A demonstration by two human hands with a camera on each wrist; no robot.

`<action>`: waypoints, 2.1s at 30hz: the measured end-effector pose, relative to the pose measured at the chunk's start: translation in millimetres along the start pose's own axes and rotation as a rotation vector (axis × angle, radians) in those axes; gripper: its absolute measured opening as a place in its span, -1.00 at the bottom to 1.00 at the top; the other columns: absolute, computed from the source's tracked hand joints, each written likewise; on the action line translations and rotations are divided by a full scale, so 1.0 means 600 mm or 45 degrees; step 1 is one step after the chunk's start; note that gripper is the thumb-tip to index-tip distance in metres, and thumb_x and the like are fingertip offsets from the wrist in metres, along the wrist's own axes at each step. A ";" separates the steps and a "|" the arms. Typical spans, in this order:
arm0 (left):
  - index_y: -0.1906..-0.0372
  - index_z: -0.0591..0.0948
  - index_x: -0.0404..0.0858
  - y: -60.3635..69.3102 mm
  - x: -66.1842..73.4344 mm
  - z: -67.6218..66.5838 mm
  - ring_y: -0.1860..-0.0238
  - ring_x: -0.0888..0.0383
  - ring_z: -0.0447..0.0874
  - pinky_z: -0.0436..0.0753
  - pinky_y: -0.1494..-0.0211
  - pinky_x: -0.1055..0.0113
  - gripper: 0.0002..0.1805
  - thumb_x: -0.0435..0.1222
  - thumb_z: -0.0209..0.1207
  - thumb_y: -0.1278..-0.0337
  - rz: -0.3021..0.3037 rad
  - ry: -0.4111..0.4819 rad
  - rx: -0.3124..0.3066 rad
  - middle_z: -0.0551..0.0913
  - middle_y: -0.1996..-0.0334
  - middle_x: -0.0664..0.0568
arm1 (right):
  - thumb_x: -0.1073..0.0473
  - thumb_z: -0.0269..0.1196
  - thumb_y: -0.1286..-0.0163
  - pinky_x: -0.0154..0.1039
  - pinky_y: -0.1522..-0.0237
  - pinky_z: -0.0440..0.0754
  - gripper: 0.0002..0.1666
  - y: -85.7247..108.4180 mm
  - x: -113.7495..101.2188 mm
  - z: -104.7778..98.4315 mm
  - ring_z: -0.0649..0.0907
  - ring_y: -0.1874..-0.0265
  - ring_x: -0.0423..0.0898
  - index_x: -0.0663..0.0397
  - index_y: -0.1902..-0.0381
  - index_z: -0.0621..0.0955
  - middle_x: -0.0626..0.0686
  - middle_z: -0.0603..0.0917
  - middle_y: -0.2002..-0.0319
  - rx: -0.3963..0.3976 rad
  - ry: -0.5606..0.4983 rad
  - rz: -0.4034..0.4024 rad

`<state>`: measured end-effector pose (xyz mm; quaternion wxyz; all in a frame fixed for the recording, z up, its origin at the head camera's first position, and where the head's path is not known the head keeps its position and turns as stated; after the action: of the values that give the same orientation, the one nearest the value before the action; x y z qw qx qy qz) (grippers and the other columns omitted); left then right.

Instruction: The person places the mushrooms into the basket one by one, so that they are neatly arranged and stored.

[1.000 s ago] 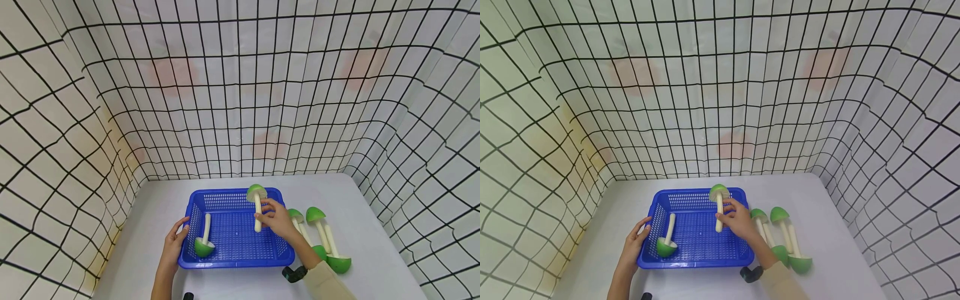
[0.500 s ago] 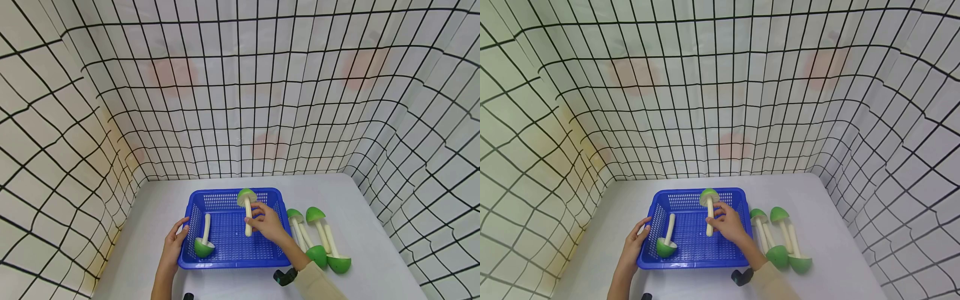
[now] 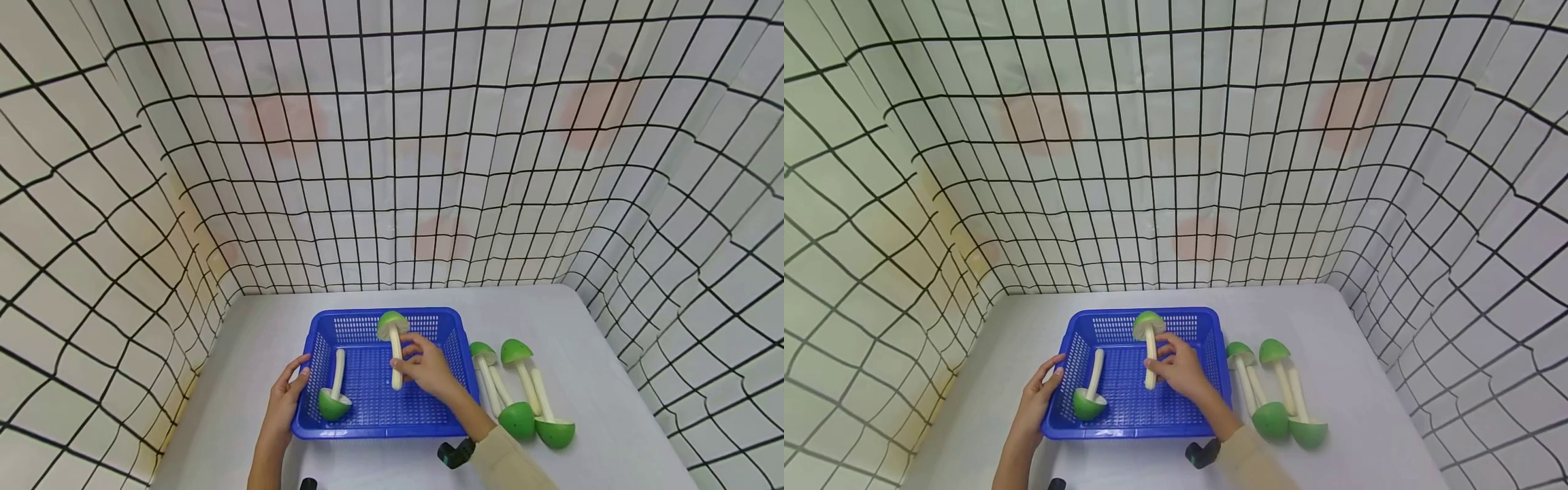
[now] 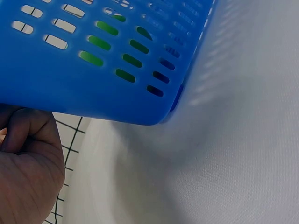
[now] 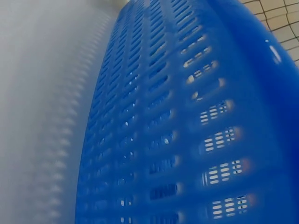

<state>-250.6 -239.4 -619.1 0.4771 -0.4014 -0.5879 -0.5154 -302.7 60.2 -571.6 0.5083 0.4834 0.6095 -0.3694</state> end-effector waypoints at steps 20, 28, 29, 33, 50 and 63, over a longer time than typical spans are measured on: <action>-0.52 0.38 0.02 -0.002 -0.003 0.001 0.00 0.01 0.67 0.70 0.08 0.27 -0.43 0.03 0.09 -0.53 0.005 -0.008 -0.016 0.57 -0.23 -0.26 | 0.16 0.45 -0.34 0.04 0.26 0.79 -0.36 -0.015 0.009 0.048 0.78 0.30 -0.07 0.09 -0.33 0.51 0.16 0.71 0.07 -0.066 0.021 0.049; -0.51 0.39 0.00 0.000 0.001 0.002 0.02 0.02 0.67 0.70 0.09 0.27 -0.43 0.03 0.10 -0.53 0.015 0.007 -0.017 0.59 -0.19 -0.25 | 0.19 0.47 -0.31 0.01 0.31 0.79 -0.42 -0.024 0.012 0.065 0.77 0.38 -0.08 0.14 -0.24 0.56 0.16 0.70 0.12 -0.064 0.063 0.084; -0.51 0.40 0.00 0.000 0.002 0.002 0.02 0.02 0.67 0.70 0.09 0.27 -0.43 0.03 0.10 -0.52 0.014 0.007 -0.017 0.59 -0.19 -0.25 | 0.18 0.47 -0.30 -0.01 0.33 0.79 -0.42 -0.025 0.013 0.066 0.77 0.39 -0.08 0.14 -0.23 0.56 0.14 0.70 0.12 -0.056 0.079 0.094; -0.48 0.43 0.03 -0.002 0.002 0.000 0.03 0.01 0.69 0.71 0.09 0.26 -0.44 0.06 0.12 -0.50 0.013 0.002 -0.008 0.59 -0.17 -0.26 | 0.17 0.48 -0.28 -0.05 0.38 0.78 -0.46 -0.029 0.014 0.072 0.75 0.42 -0.08 0.13 -0.18 0.59 0.12 0.70 0.16 -0.032 0.151 0.115; -0.49 0.42 0.02 -0.001 -0.003 0.000 0.04 0.05 0.66 0.71 0.09 0.25 -0.42 0.07 0.13 -0.49 -0.001 -0.006 0.001 0.56 -0.18 -0.24 | 0.28 0.48 -0.25 -0.03 0.44 0.77 -0.53 -0.024 0.021 0.118 0.73 0.55 -0.09 0.28 -0.09 0.61 0.08 0.67 0.29 -0.150 0.200 0.161; -0.51 0.40 0.00 -0.002 -0.002 0.002 0.06 0.02 0.67 0.70 0.12 0.25 -0.42 0.03 0.12 -0.51 -0.008 0.032 -0.016 0.60 -0.10 -0.19 | 0.33 0.44 -0.28 -0.15 0.48 0.76 -0.51 -0.023 0.026 0.143 0.75 0.50 -0.05 0.36 -0.14 0.59 0.08 0.63 0.32 -0.205 0.181 0.185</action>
<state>-251.5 -238.5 -620.5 0.4803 -0.3960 -0.5798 -0.5257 -293.4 -21.0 -605.3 0.5266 0.5089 0.6349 -0.2463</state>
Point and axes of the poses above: each hand's wrist, its own y-axis away from the middle knuckle, its own z-axis out of the palm, x = y × z, the point moved 10 cm from there along -y, towards the middle knuckle
